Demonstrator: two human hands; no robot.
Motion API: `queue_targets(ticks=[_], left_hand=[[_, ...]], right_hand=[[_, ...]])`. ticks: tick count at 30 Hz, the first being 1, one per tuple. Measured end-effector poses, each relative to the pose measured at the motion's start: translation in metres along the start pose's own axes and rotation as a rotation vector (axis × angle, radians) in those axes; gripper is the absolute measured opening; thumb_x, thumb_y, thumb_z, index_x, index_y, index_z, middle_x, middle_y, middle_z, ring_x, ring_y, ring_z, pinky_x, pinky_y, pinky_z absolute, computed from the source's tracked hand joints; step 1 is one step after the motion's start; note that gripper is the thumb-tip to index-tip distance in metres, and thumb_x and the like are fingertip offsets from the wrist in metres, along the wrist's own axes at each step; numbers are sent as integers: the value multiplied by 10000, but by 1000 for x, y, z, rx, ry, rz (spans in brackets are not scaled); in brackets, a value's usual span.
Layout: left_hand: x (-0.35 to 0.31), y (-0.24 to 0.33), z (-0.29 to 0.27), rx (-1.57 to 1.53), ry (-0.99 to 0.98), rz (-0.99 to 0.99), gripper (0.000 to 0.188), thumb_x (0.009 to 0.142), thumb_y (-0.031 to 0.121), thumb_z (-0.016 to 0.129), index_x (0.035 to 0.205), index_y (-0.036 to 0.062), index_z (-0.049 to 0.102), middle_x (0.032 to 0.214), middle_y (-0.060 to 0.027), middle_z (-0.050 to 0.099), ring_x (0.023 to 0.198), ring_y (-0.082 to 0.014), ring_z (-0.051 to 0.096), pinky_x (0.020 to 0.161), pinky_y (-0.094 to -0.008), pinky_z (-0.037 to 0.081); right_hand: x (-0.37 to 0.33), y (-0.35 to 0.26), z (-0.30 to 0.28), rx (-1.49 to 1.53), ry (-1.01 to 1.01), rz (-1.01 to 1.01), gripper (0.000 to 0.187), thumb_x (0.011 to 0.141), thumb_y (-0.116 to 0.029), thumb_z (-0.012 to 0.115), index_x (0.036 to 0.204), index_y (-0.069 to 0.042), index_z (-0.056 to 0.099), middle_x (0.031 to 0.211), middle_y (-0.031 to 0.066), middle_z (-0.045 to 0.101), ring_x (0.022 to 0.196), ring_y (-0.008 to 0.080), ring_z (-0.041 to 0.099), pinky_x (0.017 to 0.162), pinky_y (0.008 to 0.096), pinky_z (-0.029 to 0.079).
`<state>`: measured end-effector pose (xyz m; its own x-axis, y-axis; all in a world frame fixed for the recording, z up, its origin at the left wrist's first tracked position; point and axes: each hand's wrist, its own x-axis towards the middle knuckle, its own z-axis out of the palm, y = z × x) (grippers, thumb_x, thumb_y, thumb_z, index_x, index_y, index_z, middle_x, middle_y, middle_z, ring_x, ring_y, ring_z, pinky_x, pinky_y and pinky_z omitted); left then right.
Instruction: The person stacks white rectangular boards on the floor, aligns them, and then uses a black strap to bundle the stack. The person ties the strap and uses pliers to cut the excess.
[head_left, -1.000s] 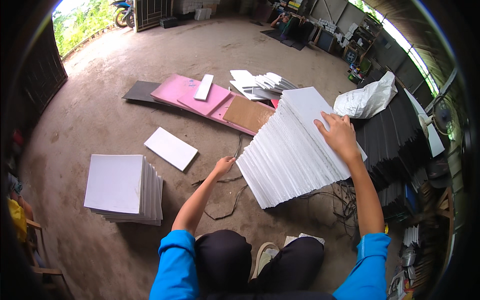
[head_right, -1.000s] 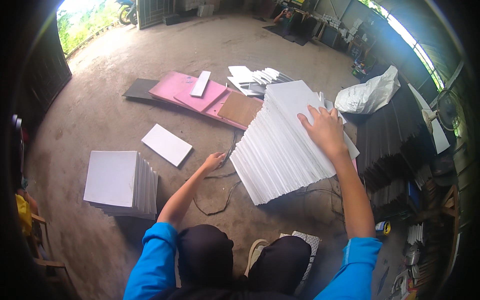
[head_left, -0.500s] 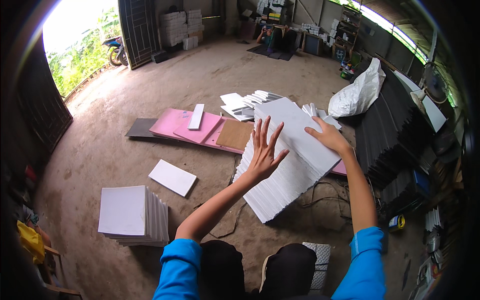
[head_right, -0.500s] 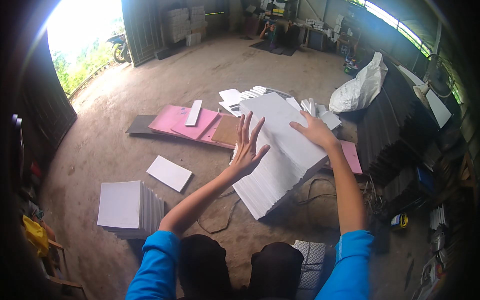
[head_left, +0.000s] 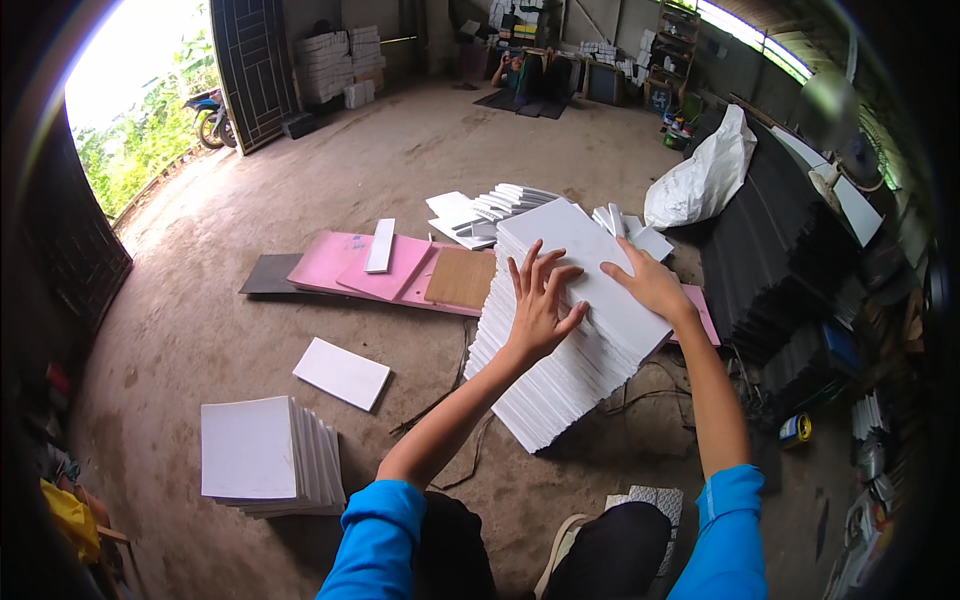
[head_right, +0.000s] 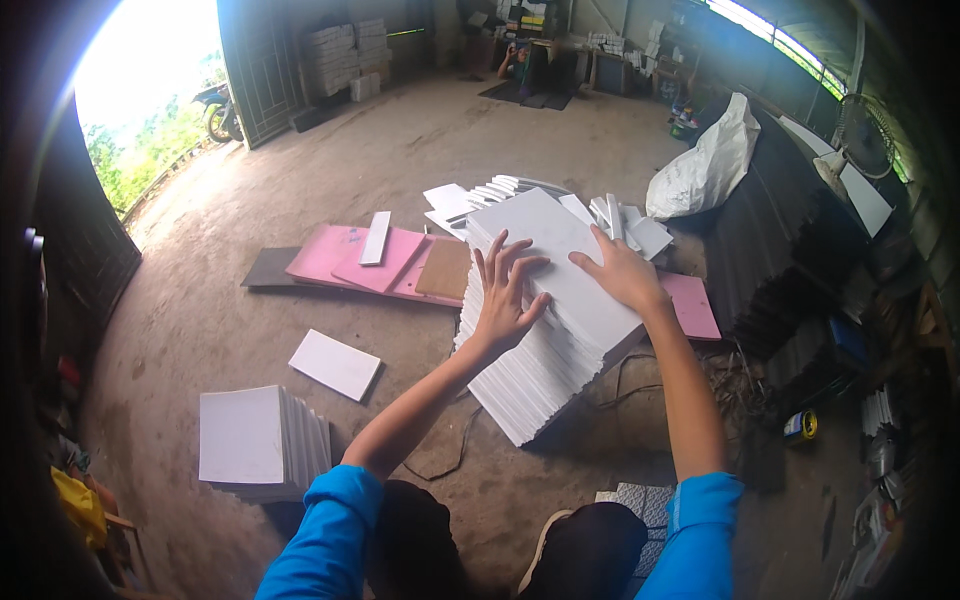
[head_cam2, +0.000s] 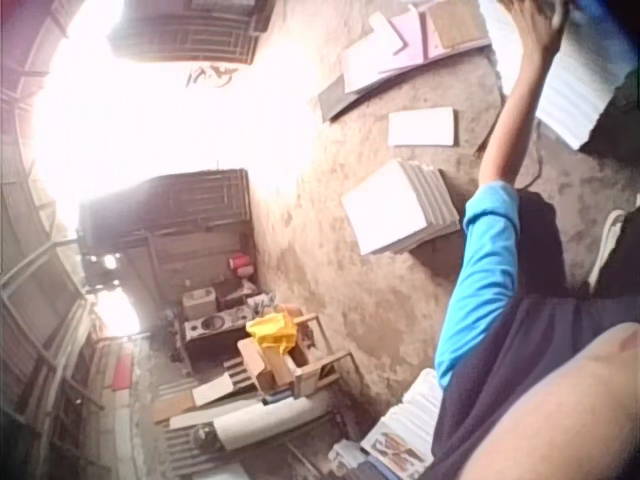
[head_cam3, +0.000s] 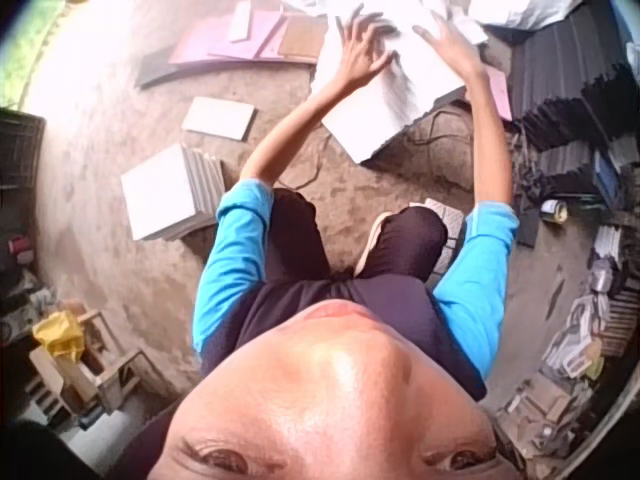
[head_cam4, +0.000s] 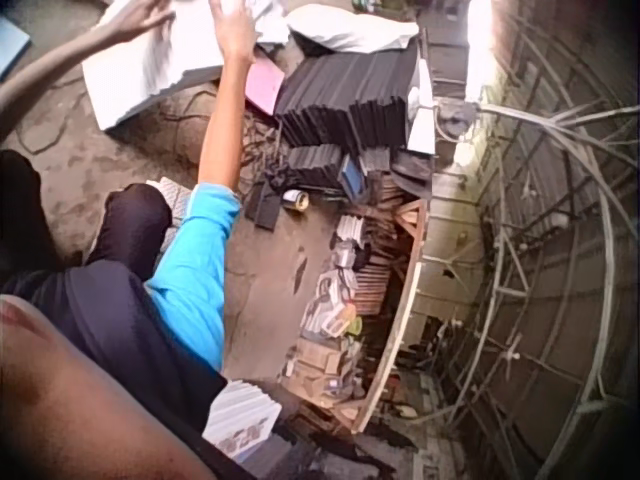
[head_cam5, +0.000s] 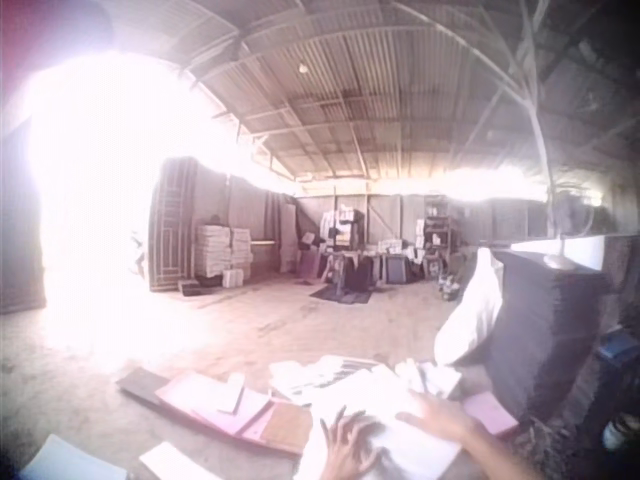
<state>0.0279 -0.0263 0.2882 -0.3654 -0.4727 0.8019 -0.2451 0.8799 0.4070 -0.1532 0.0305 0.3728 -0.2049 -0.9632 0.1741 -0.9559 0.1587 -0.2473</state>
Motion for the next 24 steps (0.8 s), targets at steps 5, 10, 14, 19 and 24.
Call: queue_targets(ticks=[5,10,14,19,24], left_hand=[[32,25,-14,54,-259,-130,343,827,314,527,1084,88,510,1155,-91,512,1185,-263,415,1047,-567,-21],[51,62,18,207,-354,-177,407,843,266,472,1159,12,444,1171,-161,505,1159,-288,440,979,-547,282],[39,79,30,319,-334,-124,461,821,327,515,1165,25,463,1182,-165,498,1171,-297,425,963,-495,307],[38,123,10,262,-461,-53,505,797,410,551,1159,62,493,1178,-160,502,1177,-298,410,932,-474,310],[22,131,20,429,-409,37,572,699,326,670,1190,122,462,1212,-107,450,1167,-304,400,893,-604,285]], right_hand=[[-1,-3,4,-55,-9,5,687,835,-534,433,1339,-84,312,1212,215,463,1077,360,501,885,419,412],[9,28,4,190,59,-246,449,861,-256,474,1254,-44,433,1248,213,410,1078,351,493,927,379,391],[-23,29,-10,413,73,-320,347,859,-160,461,1174,-23,509,1230,179,447,1093,323,480,948,355,371],[-57,46,-4,557,396,-328,232,841,-84,492,1049,-40,585,1077,156,561,990,306,550,835,357,439],[-62,50,8,659,575,-417,155,813,-23,498,921,-11,608,903,140,595,868,281,577,746,348,461]])
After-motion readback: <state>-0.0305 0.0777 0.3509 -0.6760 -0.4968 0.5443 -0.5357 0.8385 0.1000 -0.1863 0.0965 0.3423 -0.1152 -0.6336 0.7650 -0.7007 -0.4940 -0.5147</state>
